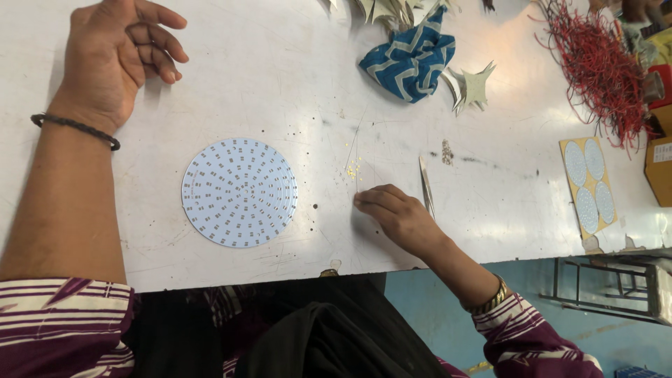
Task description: The person uses tweezers to pick up small yellow LED components from a pile on the table and places them one by one into designated spots on a circular LED board. The person continues this repetitive placement process throughout the clip.
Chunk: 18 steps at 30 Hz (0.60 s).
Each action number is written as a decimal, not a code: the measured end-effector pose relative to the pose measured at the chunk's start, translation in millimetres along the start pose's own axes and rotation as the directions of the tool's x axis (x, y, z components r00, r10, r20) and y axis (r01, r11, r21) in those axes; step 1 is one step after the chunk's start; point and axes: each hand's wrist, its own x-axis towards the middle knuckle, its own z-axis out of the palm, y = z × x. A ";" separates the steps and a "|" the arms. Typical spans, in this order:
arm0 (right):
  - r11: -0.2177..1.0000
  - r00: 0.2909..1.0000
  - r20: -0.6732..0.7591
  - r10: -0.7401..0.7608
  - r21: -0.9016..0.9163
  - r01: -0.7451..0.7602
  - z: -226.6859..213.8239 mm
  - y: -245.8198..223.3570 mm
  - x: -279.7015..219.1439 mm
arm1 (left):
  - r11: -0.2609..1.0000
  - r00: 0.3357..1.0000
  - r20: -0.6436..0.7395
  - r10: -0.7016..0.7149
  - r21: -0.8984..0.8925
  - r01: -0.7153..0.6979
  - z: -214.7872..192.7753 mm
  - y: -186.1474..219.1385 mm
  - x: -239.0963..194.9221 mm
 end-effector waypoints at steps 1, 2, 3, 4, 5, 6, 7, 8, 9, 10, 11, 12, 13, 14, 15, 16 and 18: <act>1.000 1.000 0.020 0.006 -0.018 -0.006 -0.4 -0.6 2.1 | 1.000 1.000 -0.004 -0.010 0.001 0.010 0.3 0.3 0.2; 0.999 0.999 0.041 0.012 -0.036 -0.011 -0.6 -1.9 4.1 | 1.000 1.000 -0.008 -0.021 0.001 0.021 0.4 0.8 0.4; 0.998 0.998 0.061 0.019 -0.054 -0.015 -0.5 -3.7 6.5 | 1.000 1.000 -0.012 -0.028 0.008 0.029 0.8 1.2 0.1; 0.998 0.998 0.040 0.040 -0.057 -0.038 0.1 -5.3 9.3 | 0.999 0.999 -0.017 -0.033 0.016 0.034 0.7 2.0 -0.1; 0.996 0.998 0.020 0.063 -0.059 -0.062 1.0 -7.0 12.2 | 0.999 0.999 -0.021 -0.040 0.023 0.040 1.3 2.5 -0.4; 0.995 0.996 -0.001 0.086 -0.060 -0.086 1.8 -8.2 14.9 | 0.999 0.999 -0.024 -0.043 0.032 0.044 1.8 3.3 -0.8; 0.994 0.994 -0.021 0.108 -0.028 -0.108 2.7 -8.2 18.0 | 0.998 0.998 -0.029 -0.049 0.039 0.050 3.1 3.6 -1.8; 0.992 0.991 -0.041 0.130 0.004 -0.130 4.0 -6.3 22.2 | 0.999 1.000 -0.012 -0.012 0.030 0.012 4.1 4.3 0.4; 0.988 0.987 -0.057 0.153 0.040 -0.151 4.4 -4.8 24.6 | 1.000 1.000 0.003 0.022 0.021 -0.022 5.3 4.7 1.8; 0.955 0.962 -0.041 0.270 0.136 -0.262 3.5 -3.3 25.7 | 0.998 0.998 0.017 0.055 0.011 -0.055 6.9 5.0 2.6; 0.902 0.926 -0.011 0.378 0.227 -0.366 1.4 -1.1 26.4 | 0.999 0.999 0.015 0.042 0.009 -0.042 8.3 5.4 3.1; 0.830 0.877 0.030 0.479 0.311 -0.463 -0.8 0.0 26.6 | 1.000 0.999 0.012 0.029 0.006 -0.030 9.8 5.8 3.3; 0.797 0.862 0.001 0.506 0.383 -0.468 -2.1 0.8 27.8 | 1.000 1.000 0.008 0.019 0.005 -0.019 10.8 6.8 3.4; 0.759 0.844 -0.026 0.535 0.453 -0.468 -4.0 1.6 28.6 | 1.000 1.000 0.001 0.016 0.010 -0.016 11.9 7.7 3.2; 0.717 0.822 -0.051 0.567 0.522 -0.462 -5.4 1.7 29.2 | 1.000 1.000 -0.004 0.011 0.018 -0.011 12.8 9.2 2.8; 0.709 0.815 -0.045 0.577 0.522 -0.473 -6.9 1.9 29.6 | 1.000 1.000 -0.009 0.006 0.025 -0.006 13.7 10.8 2.2; 0.692 0.794 -0.041 0.606 0.520 -0.501 -9.7 1.7 28.7 | 0.999 1.000 -0.006 0.024 0.045 -0.024 16.2 14.0 2.9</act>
